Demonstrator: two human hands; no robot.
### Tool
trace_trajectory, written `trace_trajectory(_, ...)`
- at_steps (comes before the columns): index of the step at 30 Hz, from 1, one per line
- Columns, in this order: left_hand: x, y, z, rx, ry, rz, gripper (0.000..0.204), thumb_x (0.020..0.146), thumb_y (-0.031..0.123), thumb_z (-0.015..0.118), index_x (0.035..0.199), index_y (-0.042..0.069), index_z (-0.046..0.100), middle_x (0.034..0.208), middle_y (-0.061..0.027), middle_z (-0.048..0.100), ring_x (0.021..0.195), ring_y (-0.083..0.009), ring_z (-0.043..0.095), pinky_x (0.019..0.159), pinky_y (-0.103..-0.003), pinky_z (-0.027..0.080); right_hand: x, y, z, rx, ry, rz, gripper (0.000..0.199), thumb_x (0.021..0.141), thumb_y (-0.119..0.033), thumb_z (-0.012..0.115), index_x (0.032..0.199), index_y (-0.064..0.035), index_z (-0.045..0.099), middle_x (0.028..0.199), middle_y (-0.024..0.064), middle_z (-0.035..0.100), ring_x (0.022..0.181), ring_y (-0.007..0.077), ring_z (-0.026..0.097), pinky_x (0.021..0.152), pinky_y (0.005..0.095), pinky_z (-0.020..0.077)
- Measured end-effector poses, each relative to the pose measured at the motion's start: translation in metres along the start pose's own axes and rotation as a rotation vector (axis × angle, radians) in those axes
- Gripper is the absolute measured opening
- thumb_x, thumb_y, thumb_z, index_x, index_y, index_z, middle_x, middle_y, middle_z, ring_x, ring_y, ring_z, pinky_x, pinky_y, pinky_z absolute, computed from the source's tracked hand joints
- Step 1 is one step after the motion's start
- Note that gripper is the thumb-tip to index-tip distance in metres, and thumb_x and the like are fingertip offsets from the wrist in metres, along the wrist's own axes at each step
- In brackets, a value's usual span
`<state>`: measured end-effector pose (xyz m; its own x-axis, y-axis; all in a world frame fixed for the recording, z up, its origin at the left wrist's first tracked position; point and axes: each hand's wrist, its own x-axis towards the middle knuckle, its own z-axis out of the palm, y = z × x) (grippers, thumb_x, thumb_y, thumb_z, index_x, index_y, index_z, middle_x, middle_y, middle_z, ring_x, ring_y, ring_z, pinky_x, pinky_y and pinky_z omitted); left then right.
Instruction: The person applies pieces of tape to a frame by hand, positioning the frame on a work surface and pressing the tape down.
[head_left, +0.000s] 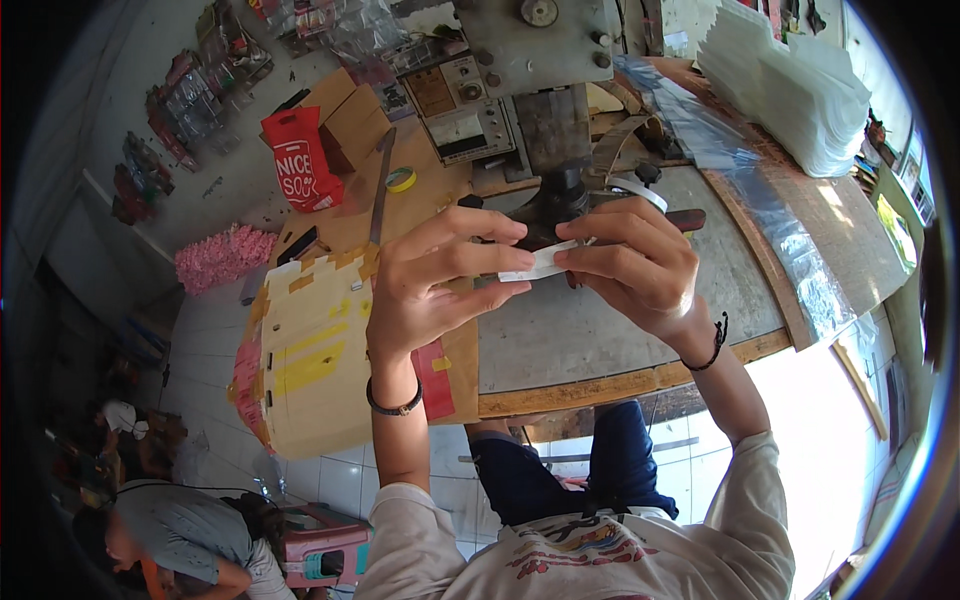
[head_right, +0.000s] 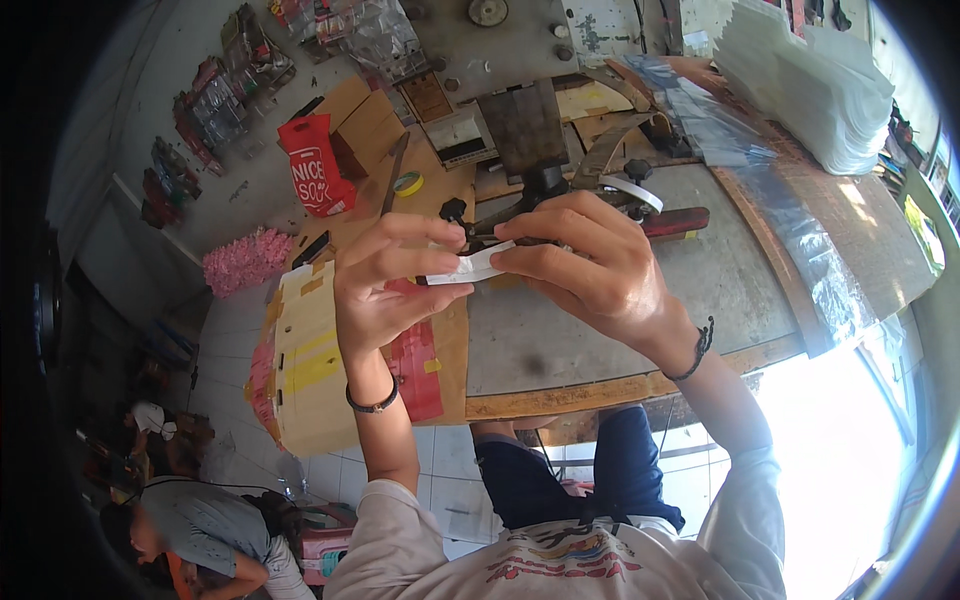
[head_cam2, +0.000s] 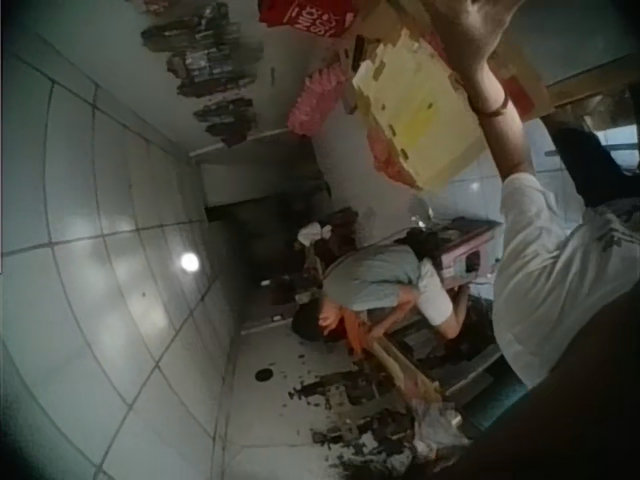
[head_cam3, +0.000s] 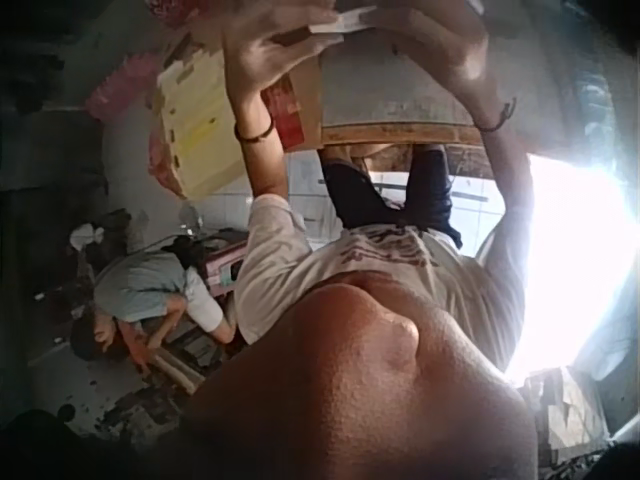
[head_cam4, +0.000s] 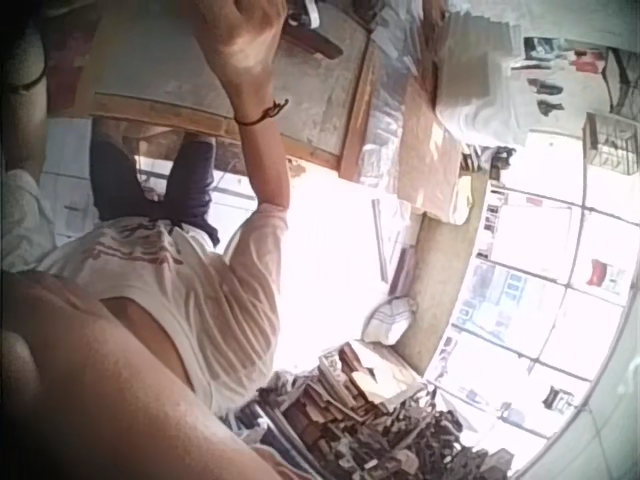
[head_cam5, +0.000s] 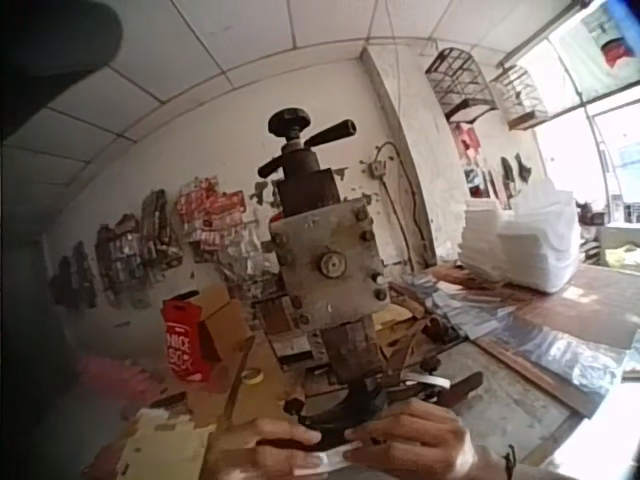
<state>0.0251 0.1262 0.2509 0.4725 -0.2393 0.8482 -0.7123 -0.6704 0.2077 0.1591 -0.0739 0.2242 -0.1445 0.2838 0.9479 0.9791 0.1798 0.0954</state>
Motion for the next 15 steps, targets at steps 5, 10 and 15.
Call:
trace_trajectory(5, 0.021, -0.02, -0.025, 0.026, -0.095, 0.036, 0.013, 0.075, -0.002, 0.081, 0.085, 0.005, 0.077, 0.084, -0.0078, 0.076, 0.081, -0.0223, 0.074, 0.072, -0.032, 0.057, 0.004, 0.003, 0.02, 0.073, -0.027, 0.092, 0.032, 0.065, -0.001, 0.085, 0.094, -0.0066, 0.074, 0.09, 0.0048, 0.072, 0.076, 0.0214, 0.065, 0.064, 0.032, 0.0533)
trace_trajectory(10, 0.025, -0.049, -0.056, -0.136, -0.241, -0.196, 0.008, 0.079, 0.002, 0.08, 0.087, 0.004, 0.078, 0.085, -0.0052, 0.077, 0.076, -0.0142, 0.073, 0.074, -0.027, 0.055, 0.012, 0.005, 0.046, 0.059, -0.013, 0.129, 0.027, 0.072, 0.003, 0.083, 0.096, -0.0044, 0.073, 0.082, 0.0048, 0.071, 0.072, 0.0213, 0.065, 0.061, 0.0316, 0.0521)
trace_trajectory(15, 0.014, -0.063, -0.09, -0.161, -0.273, -0.354, 0.009, 0.078, 0.001, 0.08, 0.087, 0.003, 0.077, 0.084, -0.0051, 0.077, 0.08, -0.0115, 0.072, 0.076, -0.026, 0.054, 0.032, 0.008, 0.076, 0.079, -0.042, 0.199, 0.02, 0.078, -0.001, 0.08, 0.095, -0.0068, 0.072, 0.088, 0.0055, 0.07, 0.076, 0.0229, 0.065, 0.065, 0.0343, 0.0539)
